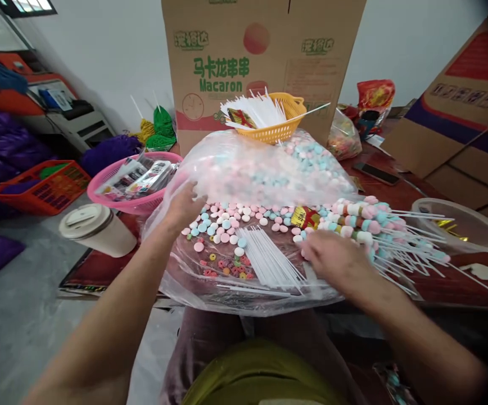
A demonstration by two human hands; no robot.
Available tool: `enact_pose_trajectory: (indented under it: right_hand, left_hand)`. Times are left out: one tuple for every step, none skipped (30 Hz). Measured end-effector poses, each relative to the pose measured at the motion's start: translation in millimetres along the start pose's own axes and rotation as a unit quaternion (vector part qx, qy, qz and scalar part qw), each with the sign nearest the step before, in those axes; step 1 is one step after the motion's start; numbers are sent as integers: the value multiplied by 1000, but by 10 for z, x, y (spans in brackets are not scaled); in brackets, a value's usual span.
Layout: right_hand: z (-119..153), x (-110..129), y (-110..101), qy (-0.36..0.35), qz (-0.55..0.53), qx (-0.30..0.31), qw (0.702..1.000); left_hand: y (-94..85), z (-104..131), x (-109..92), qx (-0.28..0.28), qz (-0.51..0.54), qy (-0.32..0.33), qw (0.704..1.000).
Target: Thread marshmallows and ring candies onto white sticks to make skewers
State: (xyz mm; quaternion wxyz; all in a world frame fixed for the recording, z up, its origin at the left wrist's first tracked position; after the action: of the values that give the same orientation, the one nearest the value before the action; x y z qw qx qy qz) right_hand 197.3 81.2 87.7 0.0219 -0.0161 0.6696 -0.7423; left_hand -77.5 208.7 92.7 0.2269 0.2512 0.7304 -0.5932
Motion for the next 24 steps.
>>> enact_pose_trajectory:
  right_hand:
    - [-96,124,147,-21,-18,23,999]
    - [-196,211,286,-29,-30,37,998]
    - [-295,261,422,-23,-39,50,998]
    - [-387,293,542,-13,-43,58,997]
    - [-468,314,646,-2,-45,65,997]
    - [-532,334,729,7,-45,68,997]
    - [-580,355,788,11,-44,68,997]
    - [-612,377,828,11,-43,68,997]
    - [-630,395,850,8,-44,69,997]
    - [-639,406,857,5,-44,70,997]
    - [-642,409,855,2,-45,73,996]
    - [-643,407,845,-4,-46,77,996]
    - [-647,403,830,-11,-48,81,996]
    - [-653,396,811,-18,-48,83,995]
    - [-662,391,792,-24,-48,84,995]
    - [-674,388,777,-29,-48,84,995]
    - [-685,386,765,-33,-47,83,995]
    - [-695,383,757,-34,-46,81,995]
    - [-702,377,751,-32,-44,78,995]
    - [-703,369,745,-30,-42,74,996]
    - [-699,361,737,-29,-41,68,996]
    - [-692,352,726,-29,-41,61,997]
    - [-684,348,710,-32,-44,53,997]
    - [-678,352,687,-37,-49,44,997]
  left_hand:
    - [57,22,7,7,-34,8,999]
    - [150,79,3,31,-66,22,997]
    - [271,169,-11,67,-87,36,993]
    - [401,280,-29,102,-93,46,989]
    - [530,399,-55,132,-98,53,985]
    - [652,516,-91,154,-108,62,980]
    - [761,619,-135,165,-124,75,976]
    - [860,708,-184,171,-146,93,970]
    - [949,781,-226,176,-173,112,963]
    - [1021,837,-256,179,-203,129,954]
    - [1077,881,-273,181,-232,144,945]
    - [1110,913,-277,181,-256,155,937]
    - [1122,935,-273,178,-272,163,931]
    - [1120,951,-266,174,-280,170,928]
    - [1110,962,-259,172,-282,174,928]
    - [1097,965,-254,170,-277,176,929]
    - [1088,961,-254,169,-269,176,932]
    - [1083,949,-258,167,-260,173,935]
    - [1086,928,-265,164,-253,167,939]
    - [1098,903,-273,162,-247,160,942]
    - [1122,879,-281,163,-242,153,944]
    - [1153,859,-288,166,-239,147,945]
    - [1186,847,-291,172,-237,142,946]
    - [1218,847,-294,179,-238,145,943]
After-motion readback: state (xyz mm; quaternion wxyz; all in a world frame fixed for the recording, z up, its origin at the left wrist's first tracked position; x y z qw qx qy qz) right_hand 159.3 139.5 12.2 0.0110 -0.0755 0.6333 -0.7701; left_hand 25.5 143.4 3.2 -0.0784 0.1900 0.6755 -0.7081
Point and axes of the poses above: each hand's wrist, its own z-axis away from the middle knuckle, its own y-axis out of the palm, x = y × z, the point moved 7 cm from there along -z, towards the middle knuckle, and after that the axes turned 5 degrees about -z, right-handed, at the moved point
